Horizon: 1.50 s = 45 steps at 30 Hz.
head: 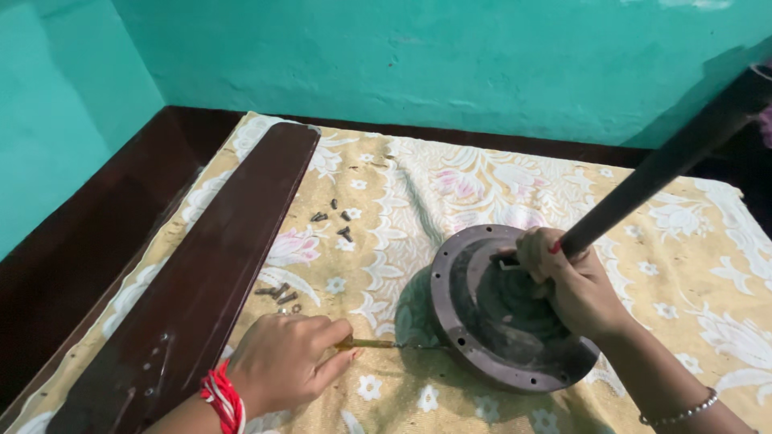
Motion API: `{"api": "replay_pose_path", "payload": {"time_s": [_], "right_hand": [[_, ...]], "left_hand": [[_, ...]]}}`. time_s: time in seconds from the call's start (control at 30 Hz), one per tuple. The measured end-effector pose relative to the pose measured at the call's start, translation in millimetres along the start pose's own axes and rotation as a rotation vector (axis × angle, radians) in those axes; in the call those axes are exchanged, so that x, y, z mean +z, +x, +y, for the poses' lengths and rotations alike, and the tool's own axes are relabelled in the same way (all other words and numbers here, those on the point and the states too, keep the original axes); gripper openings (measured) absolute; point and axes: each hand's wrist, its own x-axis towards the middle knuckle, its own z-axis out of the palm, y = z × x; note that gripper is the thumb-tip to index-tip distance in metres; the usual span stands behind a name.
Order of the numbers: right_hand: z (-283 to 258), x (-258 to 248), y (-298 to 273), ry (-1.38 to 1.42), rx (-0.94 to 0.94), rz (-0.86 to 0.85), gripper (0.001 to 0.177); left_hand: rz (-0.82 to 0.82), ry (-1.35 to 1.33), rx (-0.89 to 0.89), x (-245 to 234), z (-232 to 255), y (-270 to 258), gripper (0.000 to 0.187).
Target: The person uses a screwdriver to tighten screws into a ceiling fan motor housing. They repeatedly insert and tighten screws around the circular base while holding the housing steady. A fan blade and loose screws are visible on the table.
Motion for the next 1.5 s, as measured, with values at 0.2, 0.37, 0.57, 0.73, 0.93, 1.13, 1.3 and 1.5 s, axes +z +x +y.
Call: {"api": "replay_pose_path", "payload": {"time_s": [0.2,0.37,0.57,0.73,0.93,1.13,1.3,1.5], "right_hand": [[-3,4,2,0.015,0.019,0.014,0.043],[-15,16,1,-0.116,0.226,0.186,0.034],[-6,31,6,-0.26,0.533,0.464,0.038],[1,20,4,-0.053,0.436,0.387,0.038],[-6,7,-6,0.054,0.354,0.217,0.024],[-5,5,-9,-0.019,0.369,0.239,0.022],[0,17,-3,-0.184,0.394,0.328,0.037],[-8,22,-4,-0.198,0.384,0.39,0.039]], "left_hand": [[-0.147,-0.009,-0.199,0,9,-2,0.027],[-0.186,0.099,-0.202,-5,16,-5,0.029],[-0.264,0.202,-0.314,11,42,-26,0.033],[-0.292,-0.002,-0.257,33,15,-20,0.031],[-0.016,0.109,0.153,38,0,-6,0.034],[-0.253,0.113,0.086,33,-4,10,0.036],[-0.134,0.066,-0.041,14,4,-6,0.03],[-0.197,0.063,-0.244,-7,27,-7,0.026]]}}
